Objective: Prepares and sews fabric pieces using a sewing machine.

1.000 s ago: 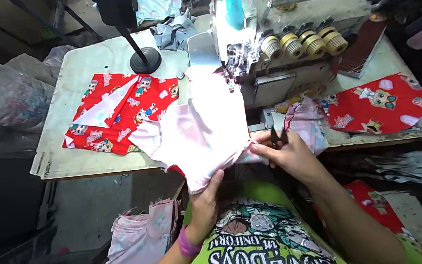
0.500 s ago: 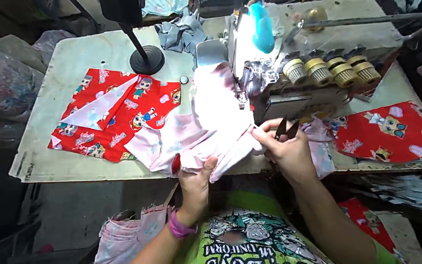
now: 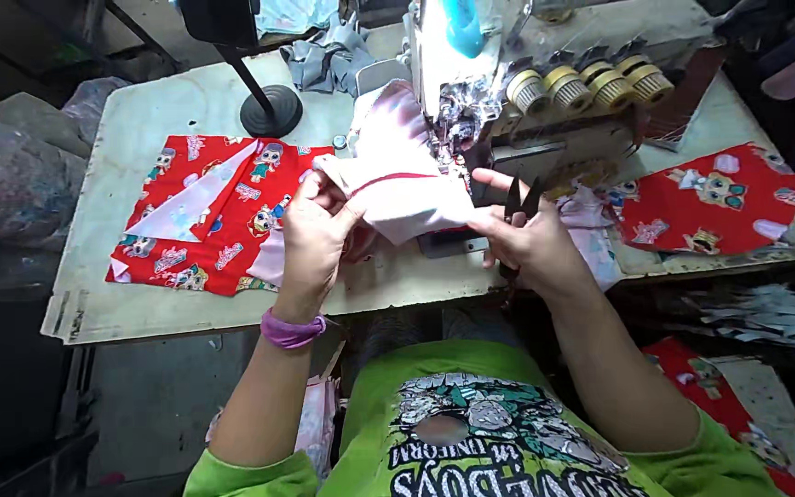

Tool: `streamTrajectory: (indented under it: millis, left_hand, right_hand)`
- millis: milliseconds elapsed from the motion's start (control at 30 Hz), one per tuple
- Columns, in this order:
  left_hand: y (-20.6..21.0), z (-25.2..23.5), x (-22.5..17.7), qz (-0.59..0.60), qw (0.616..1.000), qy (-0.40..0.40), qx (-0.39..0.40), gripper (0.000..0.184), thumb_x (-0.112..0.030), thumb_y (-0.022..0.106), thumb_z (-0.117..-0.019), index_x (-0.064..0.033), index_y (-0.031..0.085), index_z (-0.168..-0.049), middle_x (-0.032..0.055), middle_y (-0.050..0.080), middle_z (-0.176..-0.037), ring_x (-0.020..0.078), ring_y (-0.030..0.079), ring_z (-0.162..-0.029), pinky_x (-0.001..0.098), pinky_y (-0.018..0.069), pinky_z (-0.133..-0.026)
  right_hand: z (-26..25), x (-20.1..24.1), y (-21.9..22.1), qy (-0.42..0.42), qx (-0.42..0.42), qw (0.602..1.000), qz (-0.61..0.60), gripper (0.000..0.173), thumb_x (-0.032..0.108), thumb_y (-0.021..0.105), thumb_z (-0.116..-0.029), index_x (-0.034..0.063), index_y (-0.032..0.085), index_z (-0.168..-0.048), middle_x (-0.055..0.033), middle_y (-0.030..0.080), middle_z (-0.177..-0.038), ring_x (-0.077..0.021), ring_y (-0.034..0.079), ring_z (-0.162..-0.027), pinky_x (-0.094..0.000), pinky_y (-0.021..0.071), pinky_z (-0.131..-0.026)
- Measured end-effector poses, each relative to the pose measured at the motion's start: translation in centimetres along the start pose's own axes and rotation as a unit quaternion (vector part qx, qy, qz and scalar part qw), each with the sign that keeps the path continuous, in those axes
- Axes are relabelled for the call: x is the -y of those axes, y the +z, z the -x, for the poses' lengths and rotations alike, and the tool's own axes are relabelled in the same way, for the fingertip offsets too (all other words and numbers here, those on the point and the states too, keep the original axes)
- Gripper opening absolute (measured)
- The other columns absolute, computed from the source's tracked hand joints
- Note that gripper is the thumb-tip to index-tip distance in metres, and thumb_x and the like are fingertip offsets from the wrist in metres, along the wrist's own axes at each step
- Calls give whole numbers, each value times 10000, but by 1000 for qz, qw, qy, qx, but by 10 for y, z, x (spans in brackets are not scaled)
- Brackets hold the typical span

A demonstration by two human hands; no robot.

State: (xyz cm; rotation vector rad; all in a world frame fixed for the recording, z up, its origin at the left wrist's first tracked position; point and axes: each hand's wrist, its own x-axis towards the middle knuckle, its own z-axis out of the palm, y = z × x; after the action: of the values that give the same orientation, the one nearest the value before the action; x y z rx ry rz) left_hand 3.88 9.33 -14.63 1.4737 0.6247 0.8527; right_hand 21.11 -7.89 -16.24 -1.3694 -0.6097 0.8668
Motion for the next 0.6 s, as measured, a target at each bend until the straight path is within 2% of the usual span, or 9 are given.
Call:
streamTrajectory:
  millis: [100,167,200,233,300,367,433,533,600]
  left_hand:
    - [-5,0,1,-171,983,60,-32,525,30,746,-861,-7,467,-1305,-17,679,-1018,19,673,-883,201,574,-804]
    - [4,4,2,-340,923,174,-47,382,-105,719,-930,103,551,-1202,151,629,-1057,157,615,-960,284,516,-847]
    - [14,6,1,-384,891,239,-39,264,-114,693,-946,100,638,-1090,213,654,-1053,244,620,-1000,357,505,-894]
    - [26,6,0,-409,863,295,-19,188,-130,687,-955,49,714,-1006,210,671,-1021,283,623,-1016,399,493,-927]
    - [52,1,1,-463,810,361,19,164,-181,705,-958,-45,792,-984,177,686,-963,328,621,-976,466,453,-909]
    - [66,-7,3,-518,769,373,38,172,-199,686,-972,-65,792,-990,151,693,-945,334,636,-945,510,433,-922]
    - [71,-12,5,-544,744,385,37,146,-149,677,-966,-57,788,-944,137,691,-903,316,637,-891,506,419,-879]
    - [83,-12,6,-568,724,390,31,106,-59,677,-916,-54,783,-911,138,710,-888,311,657,-842,505,408,-808]
    - [97,-13,4,-549,748,366,65,120,-80,645,-932,-34,748,-890,147,697,-876,329,674,-860,508,473,-795]
  right_hand:
    - [1,-8,-1,-12,-11,999,41,500,-7,740,-894,87,589,-1362,33,713,-742,-11,552,-470,-151,443,-405]
    - [-1,-11,-2,-15,-20,999,45,482,2,762,-875,92,616,-1325,37,724,-747,-8,559,-476,-154,448,-415]
    - [-2,-12,-2,-13,-27,998,46,481,2,770,-868,95,623,-1316,43,736,-758,1,562,-480,-150,446,-419]
    - [-2,-13,-1,-7,-33,998,43,480,-3,776,-861,93,628,-1308,45,742,-765,6,563,-479,-146,443,-419]
    - [0,-14,1,4,-40,999,33,474,-13,774,-862,87,624,-1300,41,742,-765,7,560,-468,-141,438,-410]
    - [1,-15,1,7,-36,999,18,459,-20,758,-876,80,613,-1300,32,743,-767,2,552,-452,-143,431,-397]
    - [2,-16,1,3,-27,1000,10,448,-21,731,-896,82,595,-1311,34,741,-785,2,549,-450,-141,439,-399]
    - [4,-19,-2,6,-17,1000,9,443,-8,707,-916,96,588,-1330,35,731,-792,4,542,-460,-142,443,-412]
    - [4,-20,-2,11,-35,999,13,405,-14,725,-892,91,618,-1269,37,680,-737,-4,521,-463,-152,440,-417]
